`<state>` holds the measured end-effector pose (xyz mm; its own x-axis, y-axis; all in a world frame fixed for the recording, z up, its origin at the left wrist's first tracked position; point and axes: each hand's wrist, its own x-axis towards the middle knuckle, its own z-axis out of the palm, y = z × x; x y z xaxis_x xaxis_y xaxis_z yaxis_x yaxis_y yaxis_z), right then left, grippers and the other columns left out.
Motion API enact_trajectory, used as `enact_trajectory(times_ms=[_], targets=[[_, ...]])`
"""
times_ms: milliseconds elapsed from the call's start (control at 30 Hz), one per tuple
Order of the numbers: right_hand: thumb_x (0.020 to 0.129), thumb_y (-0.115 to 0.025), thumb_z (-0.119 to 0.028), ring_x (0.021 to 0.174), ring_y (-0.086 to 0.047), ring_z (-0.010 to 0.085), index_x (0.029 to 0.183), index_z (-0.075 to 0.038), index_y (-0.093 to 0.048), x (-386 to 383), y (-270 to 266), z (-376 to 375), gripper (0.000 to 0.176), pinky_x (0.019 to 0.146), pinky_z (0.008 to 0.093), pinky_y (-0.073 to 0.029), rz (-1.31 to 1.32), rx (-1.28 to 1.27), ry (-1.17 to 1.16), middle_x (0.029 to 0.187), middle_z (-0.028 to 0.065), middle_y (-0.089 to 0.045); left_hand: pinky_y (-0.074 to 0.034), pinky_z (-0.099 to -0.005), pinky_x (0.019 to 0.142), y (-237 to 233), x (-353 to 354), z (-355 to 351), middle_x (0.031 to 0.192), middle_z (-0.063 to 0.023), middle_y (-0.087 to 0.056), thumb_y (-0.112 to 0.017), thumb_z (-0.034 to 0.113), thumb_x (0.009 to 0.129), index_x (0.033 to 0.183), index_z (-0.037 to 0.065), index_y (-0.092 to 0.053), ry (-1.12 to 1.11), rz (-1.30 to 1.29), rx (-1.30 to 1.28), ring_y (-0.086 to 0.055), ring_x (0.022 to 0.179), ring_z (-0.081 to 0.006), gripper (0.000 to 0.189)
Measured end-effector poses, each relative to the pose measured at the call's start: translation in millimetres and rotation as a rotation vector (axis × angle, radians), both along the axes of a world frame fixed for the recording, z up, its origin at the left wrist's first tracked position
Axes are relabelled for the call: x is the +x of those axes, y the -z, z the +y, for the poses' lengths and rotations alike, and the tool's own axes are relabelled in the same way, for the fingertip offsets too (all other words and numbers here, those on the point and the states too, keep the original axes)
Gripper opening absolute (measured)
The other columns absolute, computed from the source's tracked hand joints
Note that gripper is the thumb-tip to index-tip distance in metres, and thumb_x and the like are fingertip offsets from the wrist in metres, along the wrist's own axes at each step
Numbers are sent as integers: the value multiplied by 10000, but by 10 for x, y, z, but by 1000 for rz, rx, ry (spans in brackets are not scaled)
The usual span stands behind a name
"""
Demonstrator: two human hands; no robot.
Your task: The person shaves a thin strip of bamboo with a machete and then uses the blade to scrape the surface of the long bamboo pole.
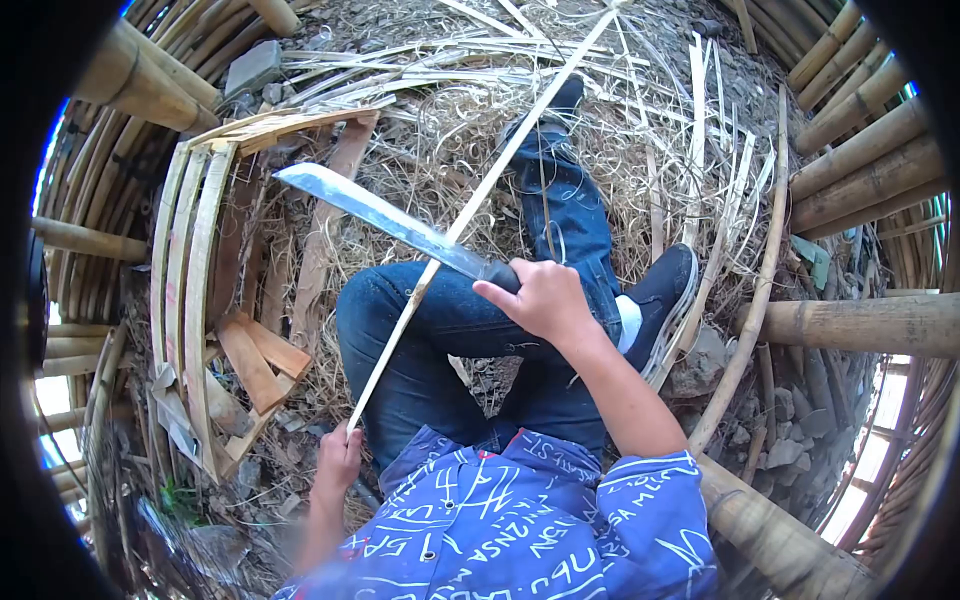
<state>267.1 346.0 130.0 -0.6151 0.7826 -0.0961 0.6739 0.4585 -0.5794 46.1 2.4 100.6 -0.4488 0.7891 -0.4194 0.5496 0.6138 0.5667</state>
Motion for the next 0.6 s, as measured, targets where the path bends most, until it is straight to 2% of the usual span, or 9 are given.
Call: enact_trajectory(times_ms=[100, 333, 367, 600], targets=[[785, -561, -694, 602, -634, 376, 678, -17, -625, -13, -5, 124, 689, 571, 463, -505, -67, 143, -76, 609, 196, -618, -422, -512, 563, 30, 22, -2, 624, -251, -557, -524, 324, 925, 796, -27, -531, -45, -81, 34, -570, 663, -475, 374], [779, -607, -650, 585, -614, 371, 664, -44, -585, 61, 27, 321, 617, 546, 457, -482, -164, 329, -147, 583, 176, -591, -417, -494, 557, 37, -13, 17, 616, -231, -552, -496, 335, 945, 802, -21, -532, -47, -135, 50, -573, 658, -462, 385], [769, -572, -700, 579, -628, 361, 643, -59, -588, 72, 73, 371, 653, 536, 455, -488, -146, 357, -128, 592, 165, -612, -417, -493, 556, 40, -8, 6, 615, -228, -553, -492, 340, 948, 806, -21, -532, -54, -138, 58, -574, 657, -461, 389], [756, -586, -701, 557, -627, 338, 612, -73, -558, 107, 145, 526, 645, 503, 431, -477, -169, 408, -168, 566, 150, -601, -423, -489, 560, 35, -8, 10, 614, -224, -554, -494, 358, 948, 809, -22, -530, -61, -155, 40, -579, 660, -457, 406]])
